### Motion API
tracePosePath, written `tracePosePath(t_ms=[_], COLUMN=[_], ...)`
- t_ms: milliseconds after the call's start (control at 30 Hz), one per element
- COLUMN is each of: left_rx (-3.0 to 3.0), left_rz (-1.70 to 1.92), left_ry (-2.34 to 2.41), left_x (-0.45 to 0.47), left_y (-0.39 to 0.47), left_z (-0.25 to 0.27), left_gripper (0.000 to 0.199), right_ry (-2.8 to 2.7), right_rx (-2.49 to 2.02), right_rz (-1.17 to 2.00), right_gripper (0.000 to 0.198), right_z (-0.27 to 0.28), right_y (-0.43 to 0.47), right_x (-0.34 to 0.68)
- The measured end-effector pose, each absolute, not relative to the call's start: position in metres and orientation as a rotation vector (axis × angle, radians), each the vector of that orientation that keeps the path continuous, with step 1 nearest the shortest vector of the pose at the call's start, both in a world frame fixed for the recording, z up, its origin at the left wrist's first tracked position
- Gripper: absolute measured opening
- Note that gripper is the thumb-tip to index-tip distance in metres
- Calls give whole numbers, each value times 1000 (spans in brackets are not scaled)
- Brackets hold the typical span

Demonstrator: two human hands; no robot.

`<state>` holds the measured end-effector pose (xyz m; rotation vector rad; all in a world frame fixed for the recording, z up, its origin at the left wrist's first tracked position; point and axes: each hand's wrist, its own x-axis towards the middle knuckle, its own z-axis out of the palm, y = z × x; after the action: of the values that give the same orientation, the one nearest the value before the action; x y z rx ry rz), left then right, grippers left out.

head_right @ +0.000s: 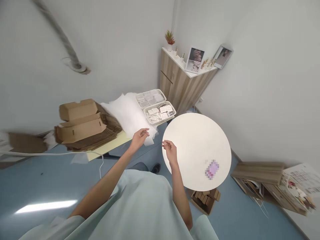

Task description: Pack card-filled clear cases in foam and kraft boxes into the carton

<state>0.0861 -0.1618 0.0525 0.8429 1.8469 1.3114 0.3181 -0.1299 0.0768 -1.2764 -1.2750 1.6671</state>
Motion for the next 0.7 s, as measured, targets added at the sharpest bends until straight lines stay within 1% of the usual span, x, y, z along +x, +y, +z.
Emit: tracePosePath(t_ms=[200, 367, 500, 633, 700], left_rx=[862, 1035, 1246, 1469, 1534], left_rz=[1113, 893, 674, 379, 299], left_ry=[1876, 2064, 2097, 2061, 2039], left_x=[46, 21, 1, -20, -28], left_y=[-55, 24, 68, 97, 106], left_z=[31, 19, 3, -22, -35], left_gripper=[36, 45, 53, 55, 55], right_ry=[-1155, -1063, -1015, -937, -900], right_rx=[-1434, -1569, -1645, -1717, -1747], right_rz=[1549, 1413, 1325, 1239, 1216], right_gripper=[53, 55, 57, 58, 58], right_z=[85, 102, 114, 114, 111], right_y=[-121, -109, -104, -111, -119], right_x=[310, 301, 291, 277, 271])
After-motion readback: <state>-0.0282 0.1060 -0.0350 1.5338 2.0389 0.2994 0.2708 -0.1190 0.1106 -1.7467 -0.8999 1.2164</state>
